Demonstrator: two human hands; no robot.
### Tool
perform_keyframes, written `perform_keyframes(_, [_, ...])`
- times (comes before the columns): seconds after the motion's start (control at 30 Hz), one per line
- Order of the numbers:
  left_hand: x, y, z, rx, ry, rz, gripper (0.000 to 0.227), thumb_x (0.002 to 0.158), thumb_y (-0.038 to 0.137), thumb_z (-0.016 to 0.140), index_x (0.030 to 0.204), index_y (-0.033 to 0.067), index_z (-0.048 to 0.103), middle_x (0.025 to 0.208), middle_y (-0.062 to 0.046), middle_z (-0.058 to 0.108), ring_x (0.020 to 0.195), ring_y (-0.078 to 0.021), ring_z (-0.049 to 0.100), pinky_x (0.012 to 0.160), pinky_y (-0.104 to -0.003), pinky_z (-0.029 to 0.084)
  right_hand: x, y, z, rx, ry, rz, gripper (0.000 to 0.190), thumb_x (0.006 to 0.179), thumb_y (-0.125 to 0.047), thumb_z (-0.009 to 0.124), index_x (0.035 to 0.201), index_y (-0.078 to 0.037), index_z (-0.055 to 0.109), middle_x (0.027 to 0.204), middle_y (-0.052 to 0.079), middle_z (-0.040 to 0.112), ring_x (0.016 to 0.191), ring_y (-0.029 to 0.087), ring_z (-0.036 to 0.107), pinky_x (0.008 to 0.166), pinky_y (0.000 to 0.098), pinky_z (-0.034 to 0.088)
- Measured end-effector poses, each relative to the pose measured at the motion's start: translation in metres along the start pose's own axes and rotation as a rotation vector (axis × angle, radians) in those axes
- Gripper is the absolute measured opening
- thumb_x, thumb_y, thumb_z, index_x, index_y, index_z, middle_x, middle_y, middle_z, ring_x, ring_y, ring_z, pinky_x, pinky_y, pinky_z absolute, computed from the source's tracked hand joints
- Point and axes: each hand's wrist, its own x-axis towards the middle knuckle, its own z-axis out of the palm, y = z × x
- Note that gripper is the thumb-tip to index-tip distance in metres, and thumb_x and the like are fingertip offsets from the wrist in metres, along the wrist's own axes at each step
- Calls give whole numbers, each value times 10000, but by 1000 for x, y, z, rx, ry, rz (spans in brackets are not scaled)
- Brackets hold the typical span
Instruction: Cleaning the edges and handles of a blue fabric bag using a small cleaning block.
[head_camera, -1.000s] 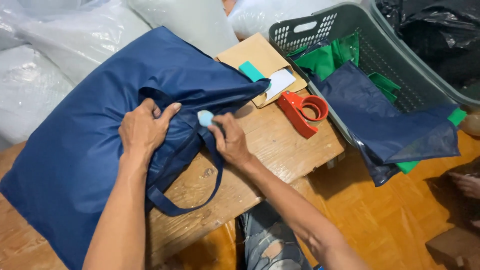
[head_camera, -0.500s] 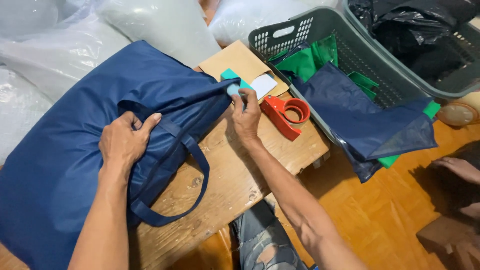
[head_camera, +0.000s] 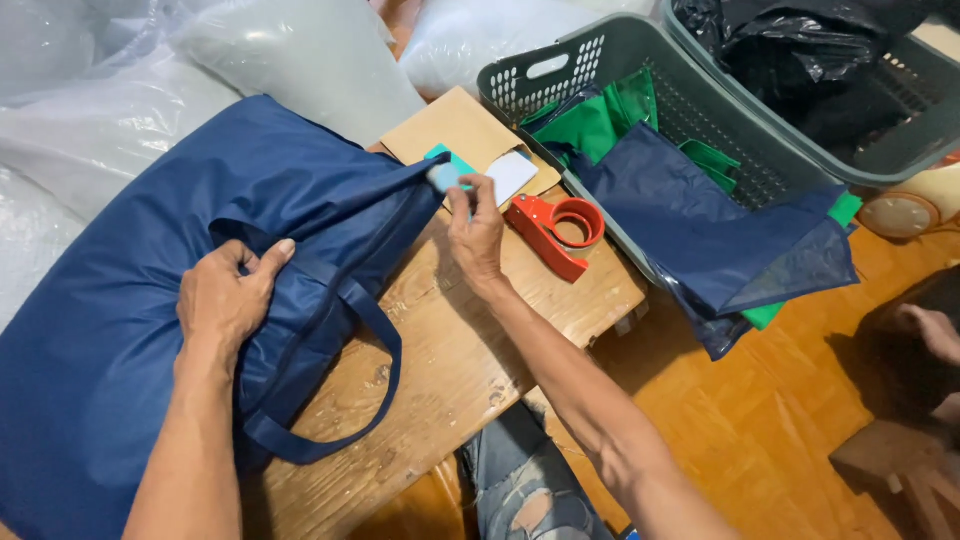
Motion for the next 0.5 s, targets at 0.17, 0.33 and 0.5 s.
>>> perform_keyframes(0.17, [-1, 0, -1, -25, -11, 0, 587, 972, 626, 734, 883, 47, 697, 763, -285, 694, 854, -471, 693, 699, -510, 513, 1, -17, -2, -10, -29, -8, 152, 1005, -270, 661, 1120, -176, 630, 782, 87, 662, 749, 235, 707, 708, 389, 587])
perform_keyframes(0.33, [1, -3, 0, -32, -1, 9, 594, 967, 634, 742, 874, 50, 695, 760, -274, 690, 844, -460, 694, 699, -507, 517, 13, -13, 4, -40, 44, -58, 170, 1025, -294, 634, 1148, -180, 608, 810, 75, 670, 805, 229, 711, 763, 369, 581])
perform_keyframes(0.5, [1, -5, 1, -37, 2, 11, 578, 970, 605, 754, 869, 39, 692, 750, -278, 677, 829, -462, 685, 701, -507, 508, 5, -15, 0, -52, -194, 111, 136, 972, -287, 686, 1092, -236, 647, 781, 55, 700, 762, 210, 722, 747, 374, 604])
